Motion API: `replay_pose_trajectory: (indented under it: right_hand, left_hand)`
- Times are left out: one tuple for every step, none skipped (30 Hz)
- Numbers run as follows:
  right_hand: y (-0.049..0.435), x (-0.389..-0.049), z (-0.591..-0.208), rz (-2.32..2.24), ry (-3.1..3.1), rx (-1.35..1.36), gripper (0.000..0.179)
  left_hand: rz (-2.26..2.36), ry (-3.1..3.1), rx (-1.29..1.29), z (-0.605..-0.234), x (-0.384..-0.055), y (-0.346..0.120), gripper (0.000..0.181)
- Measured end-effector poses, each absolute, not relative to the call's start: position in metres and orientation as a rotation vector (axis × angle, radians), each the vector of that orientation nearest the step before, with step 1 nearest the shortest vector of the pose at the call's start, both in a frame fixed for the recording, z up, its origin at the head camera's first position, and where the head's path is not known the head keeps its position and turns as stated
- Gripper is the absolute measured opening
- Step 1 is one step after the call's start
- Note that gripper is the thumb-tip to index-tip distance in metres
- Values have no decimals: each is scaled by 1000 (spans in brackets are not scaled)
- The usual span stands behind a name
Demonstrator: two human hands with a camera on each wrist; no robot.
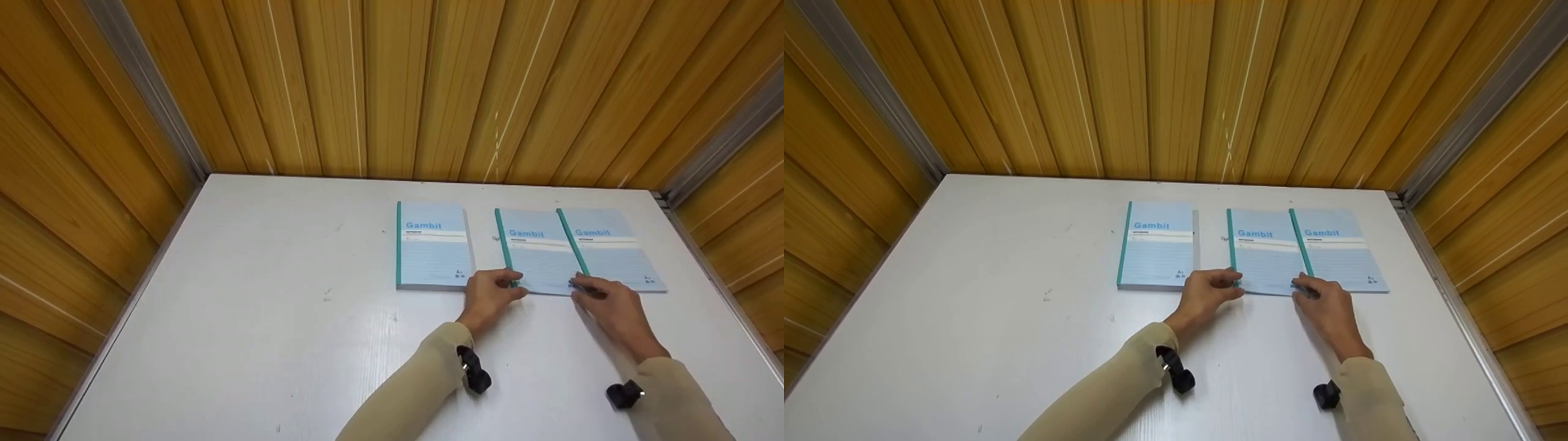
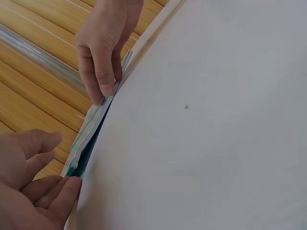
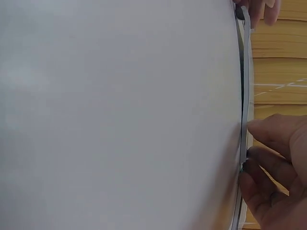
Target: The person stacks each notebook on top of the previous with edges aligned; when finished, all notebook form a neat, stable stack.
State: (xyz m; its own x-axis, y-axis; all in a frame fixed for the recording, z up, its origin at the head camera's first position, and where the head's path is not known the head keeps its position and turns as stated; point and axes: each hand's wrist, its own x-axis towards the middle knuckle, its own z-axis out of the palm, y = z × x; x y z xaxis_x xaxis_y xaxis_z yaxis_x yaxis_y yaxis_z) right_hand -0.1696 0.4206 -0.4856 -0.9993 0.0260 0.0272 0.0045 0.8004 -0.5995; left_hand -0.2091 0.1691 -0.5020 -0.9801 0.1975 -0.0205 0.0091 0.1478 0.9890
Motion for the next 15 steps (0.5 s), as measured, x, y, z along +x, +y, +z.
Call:
replay_pose_trajectory:
  right_hand:
    - [421,-169,-486,976,-2947,-20,39]
    - [421,-169,-486,972,-2946,-20,39]
    - [421,-168,-486,975,-2943,-22,38]
    - [421,-168,-487,976,-2941,-24,38]
    - [420,-167,-487,976,-2940,-29,38]
    - [420,-166,-487,991,-2936,-30,39]
    - [420,-166,-488,1006,-2934,-34,39]
    - [420,-165,-488,1014,-2932,-37,40]
    - [419,-164,-488,1027,-2930,-39,41]
    - [419,-163,-488,1042,-2924,-41,42]
    - [419,-163,-488,1058,-2917,-43,43]
    - [418,-162,-488,1069,-2912,-47,44]
    - [418,-162,-488,1077,-2908,-53,45]
    - [417,-161,-489,1083,-2905,-57,47]
    - [417,-161,-489,1094,-2902,-62,49]
  left_hand:
    - [1998,2234,184,-502,-209,169,23]
    - [2045,2204,161,-503,-209,169,22]
    - [2087,2177,141,-503,-209,170,22]
    - [2129,2149,114,-503,-208,170,21]
    - [2166,2124,89,-502,-208,170,21]
    - [2200,2100,76,-502,-208,170,21]
    - [2233,2065,53,-502,-208,170,21]
    - [2259,2032,27,-501,-208,171,22]
    - [2283,2002,6,-500,-208,171,22]
    - [2299,1979,-13,-499,-208,171,23]
    - [2309,1968,-26,-498,-208,171,23]
    - [2315,1963,-35,-498,-209,172,23]
    - [2315,1965,-49,-497,-209,172,23]
    - [2313,1974,-53,-496,-209,172,23]
    - [2307,1988,-51,-496,-209,173,23]
